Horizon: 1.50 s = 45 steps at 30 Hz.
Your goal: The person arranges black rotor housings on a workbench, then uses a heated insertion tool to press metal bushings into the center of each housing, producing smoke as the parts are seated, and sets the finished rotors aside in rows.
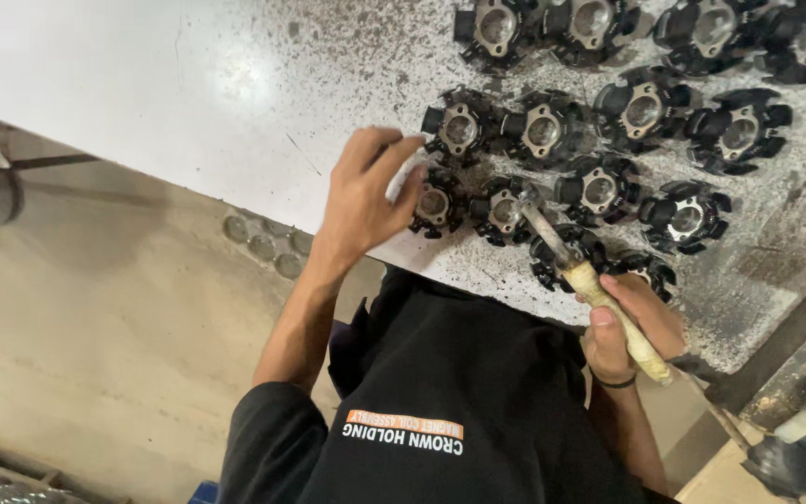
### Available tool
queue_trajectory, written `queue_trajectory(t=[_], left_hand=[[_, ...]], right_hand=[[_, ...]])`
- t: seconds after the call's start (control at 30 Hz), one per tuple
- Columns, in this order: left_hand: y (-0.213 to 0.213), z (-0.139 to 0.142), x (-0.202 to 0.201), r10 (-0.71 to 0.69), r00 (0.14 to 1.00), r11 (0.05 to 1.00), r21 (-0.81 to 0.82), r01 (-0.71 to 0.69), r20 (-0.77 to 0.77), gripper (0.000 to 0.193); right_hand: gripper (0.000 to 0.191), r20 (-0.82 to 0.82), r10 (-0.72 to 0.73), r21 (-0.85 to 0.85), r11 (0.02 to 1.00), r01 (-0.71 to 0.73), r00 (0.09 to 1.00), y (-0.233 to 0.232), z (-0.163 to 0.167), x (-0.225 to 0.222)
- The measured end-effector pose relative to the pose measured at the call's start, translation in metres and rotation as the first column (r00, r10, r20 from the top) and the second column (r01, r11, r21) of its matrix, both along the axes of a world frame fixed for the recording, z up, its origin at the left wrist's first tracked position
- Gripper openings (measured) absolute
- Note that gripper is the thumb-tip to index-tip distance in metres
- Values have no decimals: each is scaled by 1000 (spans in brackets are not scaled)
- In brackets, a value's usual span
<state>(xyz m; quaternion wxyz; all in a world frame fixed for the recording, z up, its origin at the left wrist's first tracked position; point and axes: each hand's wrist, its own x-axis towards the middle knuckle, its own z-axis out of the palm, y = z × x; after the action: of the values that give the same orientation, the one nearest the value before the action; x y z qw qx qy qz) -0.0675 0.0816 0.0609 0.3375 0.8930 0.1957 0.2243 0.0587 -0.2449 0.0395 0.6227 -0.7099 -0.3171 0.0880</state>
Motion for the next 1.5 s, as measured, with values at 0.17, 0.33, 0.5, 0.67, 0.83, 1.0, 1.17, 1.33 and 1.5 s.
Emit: queue_trajectory(t=[0.17,0.33,0.5,0.67,0.83,1.0,1.17,1.33,1.5], left_hand=[[14,-12,35,-40,999,999,-1,40,-14,29],[1,-15,37,-8,1000,1000,20,8,-28,26],[-19,8,29,56,998,994,94,-58,20,19],[-59,29,25,-168,977,984,81,158,129,20],[-119,55,43,-550,791,797,-115,593,269,32],[-210,71,81,-737,480,331,-366,870,476,26],[-254,79,97,-900,241,68,-431,900,362,25],[-262,80,102,-935,292,182,-436,881,199,17],[-270,81,94,-902,402,297,-451,842,157,13]], right_hand=[[33,64,-72,4,997,72,995,-20,12,5],[38,76,-233,45,972,231,969,-37,17,7],[39,143,-186,-25,981,191,972,-58,18,12],[39,60,-138,-19,990,139,989,-59,14,14],[37,26,-269,70,961,267,963,-74,18,21],[31,140,-509,16,859,512,849,-161,42,22],[26,165,-851,-12,503,864,498,-265,53,-25],[33,-551,-768,356,137,924,327,-348,44,-26],[40,-855,-333,383,110,917,397,-354,32,10]])
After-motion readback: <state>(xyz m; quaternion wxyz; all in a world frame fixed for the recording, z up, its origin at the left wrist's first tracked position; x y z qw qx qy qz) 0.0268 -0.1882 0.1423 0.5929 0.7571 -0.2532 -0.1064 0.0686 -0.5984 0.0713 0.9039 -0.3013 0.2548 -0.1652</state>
